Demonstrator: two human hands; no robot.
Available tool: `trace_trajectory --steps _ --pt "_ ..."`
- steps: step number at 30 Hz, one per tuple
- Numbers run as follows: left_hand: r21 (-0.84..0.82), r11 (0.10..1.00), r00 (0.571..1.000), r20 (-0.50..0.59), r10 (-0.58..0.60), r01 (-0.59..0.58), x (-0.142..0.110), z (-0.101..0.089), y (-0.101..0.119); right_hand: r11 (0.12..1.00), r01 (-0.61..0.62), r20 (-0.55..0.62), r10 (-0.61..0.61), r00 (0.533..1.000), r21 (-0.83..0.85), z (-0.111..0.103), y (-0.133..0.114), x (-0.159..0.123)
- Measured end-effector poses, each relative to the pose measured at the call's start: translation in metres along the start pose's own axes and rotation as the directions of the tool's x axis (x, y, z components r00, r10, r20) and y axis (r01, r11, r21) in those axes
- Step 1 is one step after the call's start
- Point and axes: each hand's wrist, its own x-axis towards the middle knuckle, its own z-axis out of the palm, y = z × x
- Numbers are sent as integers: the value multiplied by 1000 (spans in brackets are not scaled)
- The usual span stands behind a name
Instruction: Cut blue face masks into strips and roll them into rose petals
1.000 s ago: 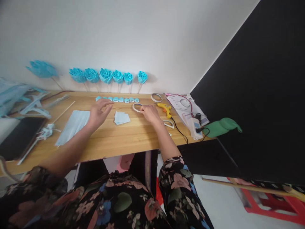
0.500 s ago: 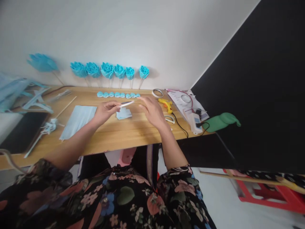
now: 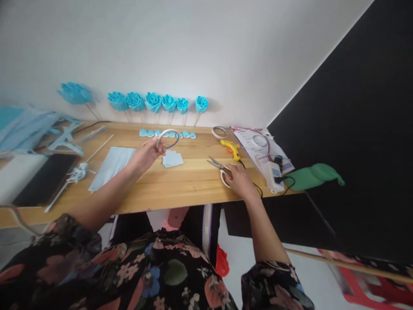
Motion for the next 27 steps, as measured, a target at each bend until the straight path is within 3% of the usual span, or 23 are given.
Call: trace_trajectory --steps 2,4,8,10,12,15,19,23,27 --pt "-35 999 999 -16 -40 40 1 -2 0 989 -38 6 38 999 146 -4 -5 5" --pt "-58 997 998 -17 -58 57 2 -3 0 909 -104 26 102 994 405 -9 -18 8" --pt "-74 995 997 9 -72 72 1 -4 -1 521 -143 107 98 989 842 -12 -65 9" --pt "-71 994 997 21 -76 78 1 -5 -3 321 -165 179 -16 984 933 -8 -94 10" --pt "-64 995 996 38 -76 78 1 -6 -5 192 -205 241 -186 953 960 -3 -119 12" --pt "-54 996 996 71 -62 66 0 -6 -6 127 -270 297 -327 897 955 3 -145 16" --pt "-39 998 996 65 -53 56 -2 -2 -6 115 -324 343 -371 863 939 5 -160 21" --pt "18 998 997 50 -62 61 -7 5 -2 84 -331 337 -387 858 940 5 -167 26" --pt "79 996 992 117 -51 42 -11 9 -1 12 -329 308 -383 871 944 9 -175 31"
